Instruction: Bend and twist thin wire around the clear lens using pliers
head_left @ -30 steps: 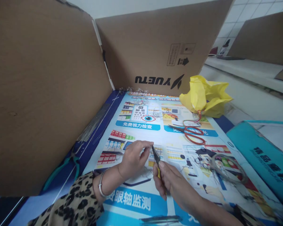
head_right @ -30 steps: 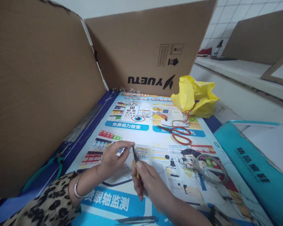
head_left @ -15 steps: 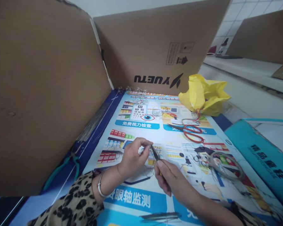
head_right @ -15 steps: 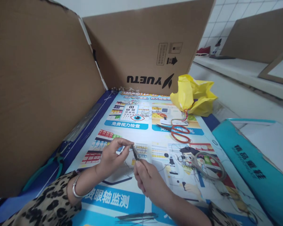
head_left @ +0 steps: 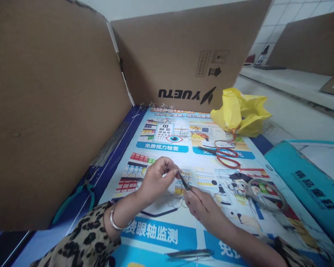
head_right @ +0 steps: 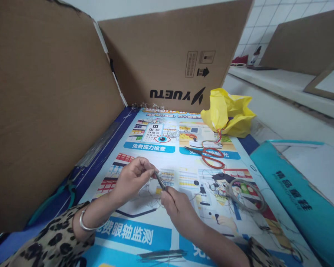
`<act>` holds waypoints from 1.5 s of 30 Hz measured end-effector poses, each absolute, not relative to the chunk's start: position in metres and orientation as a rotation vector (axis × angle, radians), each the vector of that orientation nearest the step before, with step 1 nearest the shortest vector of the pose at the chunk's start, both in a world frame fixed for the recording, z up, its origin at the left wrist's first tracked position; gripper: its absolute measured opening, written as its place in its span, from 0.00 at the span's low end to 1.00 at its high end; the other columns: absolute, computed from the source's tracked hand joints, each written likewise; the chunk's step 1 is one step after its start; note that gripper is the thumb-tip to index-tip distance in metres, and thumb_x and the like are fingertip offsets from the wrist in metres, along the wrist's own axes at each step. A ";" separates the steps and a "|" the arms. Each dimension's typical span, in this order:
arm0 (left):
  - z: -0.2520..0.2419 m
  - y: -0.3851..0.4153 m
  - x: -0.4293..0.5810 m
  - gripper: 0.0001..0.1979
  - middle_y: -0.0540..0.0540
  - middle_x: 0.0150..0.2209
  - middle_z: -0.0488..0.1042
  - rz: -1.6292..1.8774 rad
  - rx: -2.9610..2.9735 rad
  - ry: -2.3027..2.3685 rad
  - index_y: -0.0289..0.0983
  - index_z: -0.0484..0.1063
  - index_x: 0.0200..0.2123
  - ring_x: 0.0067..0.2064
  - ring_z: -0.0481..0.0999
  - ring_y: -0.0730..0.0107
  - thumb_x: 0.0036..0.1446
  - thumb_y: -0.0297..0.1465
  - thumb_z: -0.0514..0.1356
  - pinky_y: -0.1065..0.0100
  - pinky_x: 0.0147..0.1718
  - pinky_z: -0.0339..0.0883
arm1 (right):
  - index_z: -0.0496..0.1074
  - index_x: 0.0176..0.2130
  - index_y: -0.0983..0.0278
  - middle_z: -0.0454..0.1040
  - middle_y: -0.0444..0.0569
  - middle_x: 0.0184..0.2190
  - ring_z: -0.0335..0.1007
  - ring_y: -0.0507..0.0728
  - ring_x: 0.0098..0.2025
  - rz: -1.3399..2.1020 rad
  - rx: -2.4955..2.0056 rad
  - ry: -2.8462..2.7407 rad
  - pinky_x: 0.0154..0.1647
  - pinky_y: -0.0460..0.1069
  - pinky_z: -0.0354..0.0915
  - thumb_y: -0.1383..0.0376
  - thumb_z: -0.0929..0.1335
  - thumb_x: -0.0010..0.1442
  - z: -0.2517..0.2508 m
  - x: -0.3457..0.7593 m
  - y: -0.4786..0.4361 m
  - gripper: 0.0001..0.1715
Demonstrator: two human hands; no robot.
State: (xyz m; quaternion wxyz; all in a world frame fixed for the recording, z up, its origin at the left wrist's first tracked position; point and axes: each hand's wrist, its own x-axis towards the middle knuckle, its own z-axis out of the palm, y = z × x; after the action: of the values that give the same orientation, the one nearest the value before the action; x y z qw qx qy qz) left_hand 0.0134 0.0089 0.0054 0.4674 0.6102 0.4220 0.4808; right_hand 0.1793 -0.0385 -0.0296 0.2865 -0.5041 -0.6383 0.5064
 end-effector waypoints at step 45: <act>0.000 0.019 0.005 0.14 0.42 0.31 0.78 1.059 1.225 1.011 0.33 0.73 0.31 0.32 0.78 0.67 0.55 0.39 0.57 0.67 0.34 0.73 | 0.61 0.29 0.64 0.58 0.38 0.16 0.51 0.45 0.15 1.797 -1.176 -1.333 0.15 0.43 0.50 0.47 0.57 0.60 -0.023 0.189 -0.034 0.23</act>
State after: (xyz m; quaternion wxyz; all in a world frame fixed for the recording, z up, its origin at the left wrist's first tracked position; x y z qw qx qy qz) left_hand 0.0049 0.0188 -0.0003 0.5779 0.5238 0.4321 0.4528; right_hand 0.1886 -0.0337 -0.0230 0.3023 -0.4435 -0.5027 0.6776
